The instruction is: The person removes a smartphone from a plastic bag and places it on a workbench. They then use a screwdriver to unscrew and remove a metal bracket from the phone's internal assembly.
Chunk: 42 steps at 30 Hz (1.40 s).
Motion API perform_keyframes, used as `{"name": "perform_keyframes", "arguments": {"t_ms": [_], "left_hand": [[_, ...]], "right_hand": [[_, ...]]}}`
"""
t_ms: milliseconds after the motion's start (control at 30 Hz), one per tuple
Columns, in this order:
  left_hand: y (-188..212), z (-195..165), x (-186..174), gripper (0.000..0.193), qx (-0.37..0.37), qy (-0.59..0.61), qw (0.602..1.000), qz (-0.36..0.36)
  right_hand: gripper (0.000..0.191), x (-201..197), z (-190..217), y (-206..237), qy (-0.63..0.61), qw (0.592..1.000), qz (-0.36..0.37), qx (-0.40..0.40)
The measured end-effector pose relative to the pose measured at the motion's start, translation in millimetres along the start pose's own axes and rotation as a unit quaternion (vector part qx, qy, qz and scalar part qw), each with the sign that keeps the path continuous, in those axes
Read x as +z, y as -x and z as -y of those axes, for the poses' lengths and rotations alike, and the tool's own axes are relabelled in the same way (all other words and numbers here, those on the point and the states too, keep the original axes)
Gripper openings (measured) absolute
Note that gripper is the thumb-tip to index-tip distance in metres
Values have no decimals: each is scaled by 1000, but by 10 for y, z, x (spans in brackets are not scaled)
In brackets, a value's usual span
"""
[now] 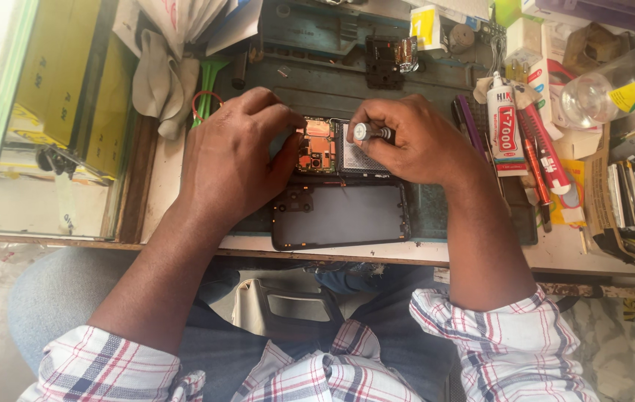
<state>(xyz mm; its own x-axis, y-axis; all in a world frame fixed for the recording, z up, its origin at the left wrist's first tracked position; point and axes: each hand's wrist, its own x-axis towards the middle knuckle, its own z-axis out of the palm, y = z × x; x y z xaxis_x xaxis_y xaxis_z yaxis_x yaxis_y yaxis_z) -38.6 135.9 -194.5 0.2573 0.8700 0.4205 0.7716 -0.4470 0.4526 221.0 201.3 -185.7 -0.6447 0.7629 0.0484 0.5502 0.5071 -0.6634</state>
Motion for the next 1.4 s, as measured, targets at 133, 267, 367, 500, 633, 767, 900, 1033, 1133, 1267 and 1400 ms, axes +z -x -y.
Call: {"name": "perform_keyframes", "arguments": {"t_ms": [133,267,367,500,633,767,900,1033,1133,1267,1400], "left_hand": [[-15,-1,0,19,-50,-3,998,28],[-15,0,6,22,-34,10,999,14],[-7,8,3,25,-18,5,1000,7],[2,15,7,29,-35,27,999,28],[-5,24,24,40,-32,27,998,36],[0,25,35,47,-34,20,998,44],[4,33,25,52,-42,25,997,57],[6,45,11,55,-44,32,996,72],[0,55,10,57,-36,29,996,75],[-8,61,23,58,-44,25,995,87],[-5,67,26,60,-45,24,995,91]], "right_hand": [[10,3,7,-1,-21,1000,0,-16],[10,-6,-11,1,-28,1000,5,-8],[11,-17,-28,11,-30,999,7,-12],[14,-21,-33,22,-9,1000,12,22],[13,-14,-22,14,-22,998,-1,-66],[13,-6,-17,15,-6,1000,15,5],[13,3,-29,22,-4,999,18,26],[13,24,-29,13,-41,999,2,-31],[17,20,-8,5,20,996,-7,-88],[18,21,43,12,71,996,-16,-49],[23,27,64,8,90,993,-40,-72]]}}
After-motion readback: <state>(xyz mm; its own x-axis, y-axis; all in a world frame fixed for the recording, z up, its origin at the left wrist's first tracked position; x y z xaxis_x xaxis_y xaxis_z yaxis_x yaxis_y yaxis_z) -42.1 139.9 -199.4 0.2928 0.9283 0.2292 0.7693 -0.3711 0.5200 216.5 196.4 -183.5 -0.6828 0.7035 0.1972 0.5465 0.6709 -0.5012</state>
